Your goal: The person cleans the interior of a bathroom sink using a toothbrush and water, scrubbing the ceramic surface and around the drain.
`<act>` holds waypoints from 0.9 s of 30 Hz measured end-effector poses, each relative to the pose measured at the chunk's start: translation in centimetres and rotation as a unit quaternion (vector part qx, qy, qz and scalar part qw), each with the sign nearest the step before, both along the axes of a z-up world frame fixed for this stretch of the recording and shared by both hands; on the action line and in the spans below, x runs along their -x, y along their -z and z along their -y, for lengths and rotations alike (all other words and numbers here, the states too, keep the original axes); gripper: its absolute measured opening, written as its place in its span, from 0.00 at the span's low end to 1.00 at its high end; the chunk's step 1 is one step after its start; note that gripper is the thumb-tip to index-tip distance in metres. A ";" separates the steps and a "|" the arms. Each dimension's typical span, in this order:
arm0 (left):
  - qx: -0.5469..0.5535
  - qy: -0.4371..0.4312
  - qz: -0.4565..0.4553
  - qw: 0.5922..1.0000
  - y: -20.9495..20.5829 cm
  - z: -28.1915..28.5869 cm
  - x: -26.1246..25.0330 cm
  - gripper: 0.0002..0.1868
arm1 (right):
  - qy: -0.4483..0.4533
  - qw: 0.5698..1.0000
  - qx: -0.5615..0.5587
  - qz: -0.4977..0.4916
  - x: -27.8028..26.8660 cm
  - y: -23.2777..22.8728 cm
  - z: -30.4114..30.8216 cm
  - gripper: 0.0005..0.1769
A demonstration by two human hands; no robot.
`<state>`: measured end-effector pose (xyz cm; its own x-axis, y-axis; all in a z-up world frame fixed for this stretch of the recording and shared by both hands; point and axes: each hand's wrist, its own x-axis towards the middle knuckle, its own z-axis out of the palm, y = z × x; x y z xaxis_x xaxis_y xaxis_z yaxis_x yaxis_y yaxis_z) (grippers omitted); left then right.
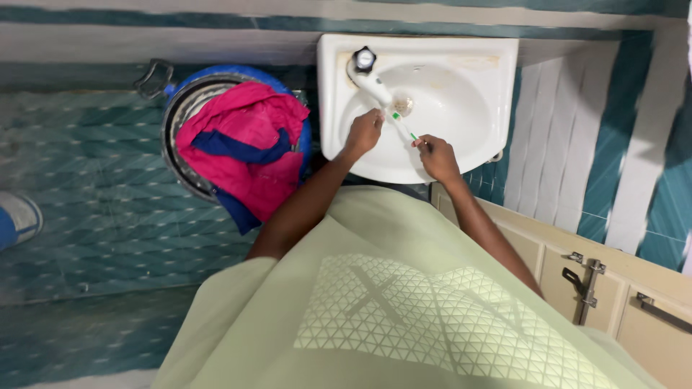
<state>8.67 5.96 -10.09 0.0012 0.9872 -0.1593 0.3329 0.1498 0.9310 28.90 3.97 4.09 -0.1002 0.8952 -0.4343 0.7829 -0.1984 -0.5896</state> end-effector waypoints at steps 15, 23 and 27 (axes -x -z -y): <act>0.355 0.086 0.355 0.861 1.3 -8.6 -5.7 0.24 | 0.140 0.964 0.158 -0.160 -8.3 -0.8 -0.5 0.19; 0.234 -0.145 0.431 0.859 0.2 -0.8 -1.7 0.19 | -0.018 0.944 0.199 -0.264 -6.3 7.5 -6.0 0.20; 0.190 -0.225 0.364 0.884 0.0 0.0 -0.9 0.19 | -0.055 0.940 0.236 -0.239 -5.1 8.2 -8.0 0.20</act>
<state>9.59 6.00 -10.14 -0.1402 0.7890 -0.5981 -0.5061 0.4621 0.7282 33.99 11.96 -4.15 -0.4662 0.5863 -0.6625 0.4825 -0.4592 -0.7459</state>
